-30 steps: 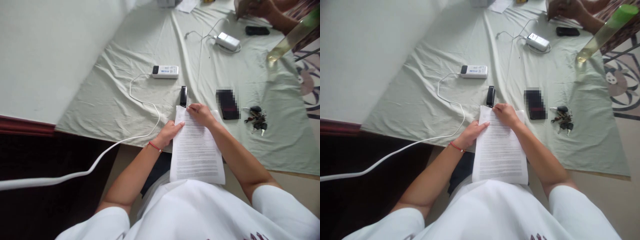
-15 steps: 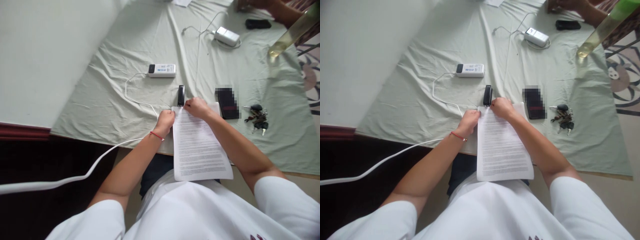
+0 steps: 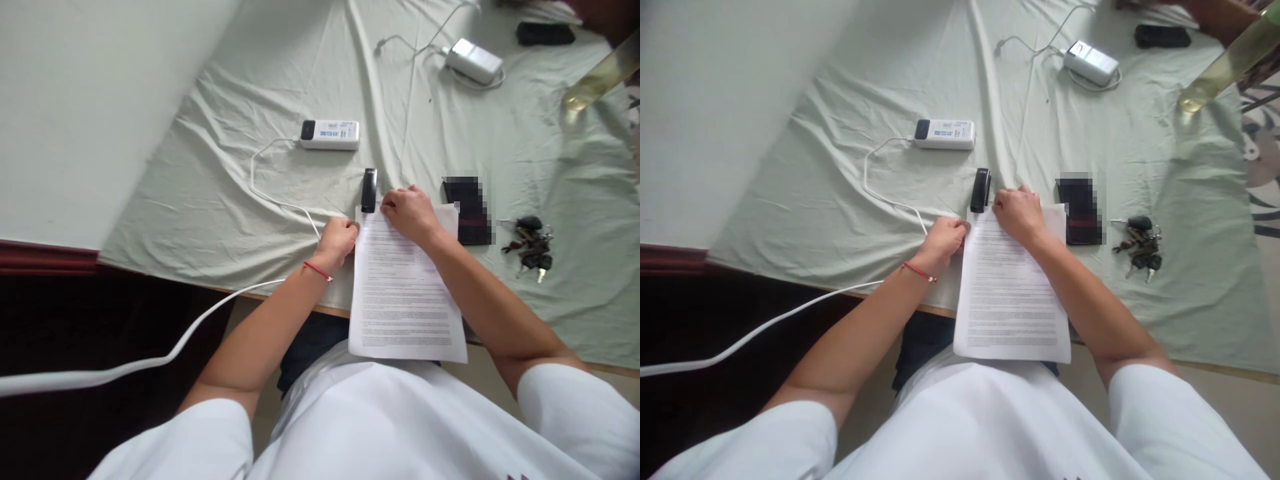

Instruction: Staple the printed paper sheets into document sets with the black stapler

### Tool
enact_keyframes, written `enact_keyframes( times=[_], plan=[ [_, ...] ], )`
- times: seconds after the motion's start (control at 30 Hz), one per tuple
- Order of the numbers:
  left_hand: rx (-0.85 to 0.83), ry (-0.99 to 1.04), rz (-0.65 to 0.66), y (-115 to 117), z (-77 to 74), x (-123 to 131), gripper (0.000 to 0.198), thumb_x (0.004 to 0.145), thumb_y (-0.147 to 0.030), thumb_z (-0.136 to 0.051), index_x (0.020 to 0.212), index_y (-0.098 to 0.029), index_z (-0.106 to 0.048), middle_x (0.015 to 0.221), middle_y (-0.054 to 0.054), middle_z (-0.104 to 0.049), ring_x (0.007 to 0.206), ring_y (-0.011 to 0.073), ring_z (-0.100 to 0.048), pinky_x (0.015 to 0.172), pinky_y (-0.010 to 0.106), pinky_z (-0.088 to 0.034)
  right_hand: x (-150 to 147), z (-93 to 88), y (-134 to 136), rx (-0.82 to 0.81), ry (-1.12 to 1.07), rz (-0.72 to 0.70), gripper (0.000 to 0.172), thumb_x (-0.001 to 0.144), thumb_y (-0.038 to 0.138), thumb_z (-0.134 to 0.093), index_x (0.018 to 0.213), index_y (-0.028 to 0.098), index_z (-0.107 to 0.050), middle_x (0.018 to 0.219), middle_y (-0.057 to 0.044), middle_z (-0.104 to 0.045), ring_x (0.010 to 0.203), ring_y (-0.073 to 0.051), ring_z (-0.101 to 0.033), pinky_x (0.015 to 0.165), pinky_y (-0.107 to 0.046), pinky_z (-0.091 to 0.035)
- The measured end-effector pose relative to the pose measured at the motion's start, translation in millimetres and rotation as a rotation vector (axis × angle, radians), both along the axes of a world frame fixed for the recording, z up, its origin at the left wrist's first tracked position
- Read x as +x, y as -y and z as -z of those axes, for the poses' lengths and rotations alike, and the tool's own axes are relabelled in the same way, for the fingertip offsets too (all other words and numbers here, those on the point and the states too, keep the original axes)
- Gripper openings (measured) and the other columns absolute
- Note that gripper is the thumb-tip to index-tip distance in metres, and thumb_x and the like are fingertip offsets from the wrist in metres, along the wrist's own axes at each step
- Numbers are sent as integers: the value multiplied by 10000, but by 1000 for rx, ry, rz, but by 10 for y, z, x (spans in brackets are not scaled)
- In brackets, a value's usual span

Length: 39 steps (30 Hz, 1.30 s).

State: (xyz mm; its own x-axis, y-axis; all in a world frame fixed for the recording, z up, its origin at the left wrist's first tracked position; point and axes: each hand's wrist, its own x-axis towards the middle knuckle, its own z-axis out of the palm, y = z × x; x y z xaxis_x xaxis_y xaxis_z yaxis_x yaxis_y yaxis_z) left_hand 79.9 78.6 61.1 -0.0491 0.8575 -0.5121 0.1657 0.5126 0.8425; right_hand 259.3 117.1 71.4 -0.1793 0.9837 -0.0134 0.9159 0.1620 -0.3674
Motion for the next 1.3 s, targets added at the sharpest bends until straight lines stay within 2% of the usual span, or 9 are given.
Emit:
enact_keyframes(
  times=[0.1,0.17,0.3,0.47,0.6,0.8,1.03,1.2,1.3],
  plan=[
    [-3,20,8,1,5,2,294,795,-67,-591,539,-186,-511,531,-28,-449,492,106,-420,544,248,-376,-32,49,174,211,-57,-22,427,1000,218,-555,1392,247,-722,1356,-121,-772,1362,-382,-593,1111,-583,-497],
    [0,18,17,7,-17,2,317,809,-70,-577,531,-191,-484,525,-32,-428,494,104,-405,542,247,-366,-59,67,282,283,-69,-86,496,1042,197,-504,1517,263,-630,1525,-95,-689,1467,-337,-552,1211,-569,-437],
    [-3,-2,22,20,-67,2,350,844,-101,-578,534,-200,-448,530,-35,-407,502,106,-387,543,252,-351,-97,81,385,293,-70,-231,556,1064,101,-382,1516,307,-630,1597,-27,-643,1583,-253,-482,1353,-585,-265],
    [-6,-14,29,13,-68,5,358,846,-101,-586,533,-201,-444,524,-38,-399,493,102,-391,533,248,-326,-120,85,392,286,-81,-263,602,1019,24,-402,1471,318,-669,1564,-17,-670,1598,-239,-474,1379,-659,-190],
    [-26,-33,20,5,-65,-1,373,856,-117,-595,534,-203,-428,519,-47,-374,485,97,-363,524,242,-307,-132,97,414,247,-81,-264,656,1002,-8,-399,1517,323,-635,1589,-17,-643,1567,-232,-519,1384,-661,-211],
    [-109,115,55,89,-67,-60,350,871,-242,-687,575,-198,-505,554,-20,-493,517,123,-485,544,249,-429,-120,112,428,229,-44,-285,640,988,-30,-379,1502,230,-658,1599,-63,-627,1562,-227,-526,1379,-608,-272],
    [-9,45,116,225,45,-58,251,869,-189,-628,619,-165,-632,597,4,-577,539,129,-490,531,250,-343,-107,197,446,299,-80,-234,657,992,31,-424,1582,279,-575,1658,-28,-576,1568,-248,-508,1367,-611,-279],
    [129,46,139,431,101,-202,252,852,-291,-683,637,-162,-666,597,0,-588,565,125,-478,542,255,-314,189,187,638,369,-165,-92,569,1044,171,-456,1600,238,-550,1638,-97,-594,1538,-300,-526,1298,-569,-416],
    [214,211,88,618,143,-327,303,815,-443,-781,728,-165,-702,681,11,-670,642,149,-578,632,273,-446,488,219,829,418,-230,48,562,1043,329,-559,1594,219,-539,1628,-160,-585,1517,-353,-537,1276,-615,-429]
  ],
)
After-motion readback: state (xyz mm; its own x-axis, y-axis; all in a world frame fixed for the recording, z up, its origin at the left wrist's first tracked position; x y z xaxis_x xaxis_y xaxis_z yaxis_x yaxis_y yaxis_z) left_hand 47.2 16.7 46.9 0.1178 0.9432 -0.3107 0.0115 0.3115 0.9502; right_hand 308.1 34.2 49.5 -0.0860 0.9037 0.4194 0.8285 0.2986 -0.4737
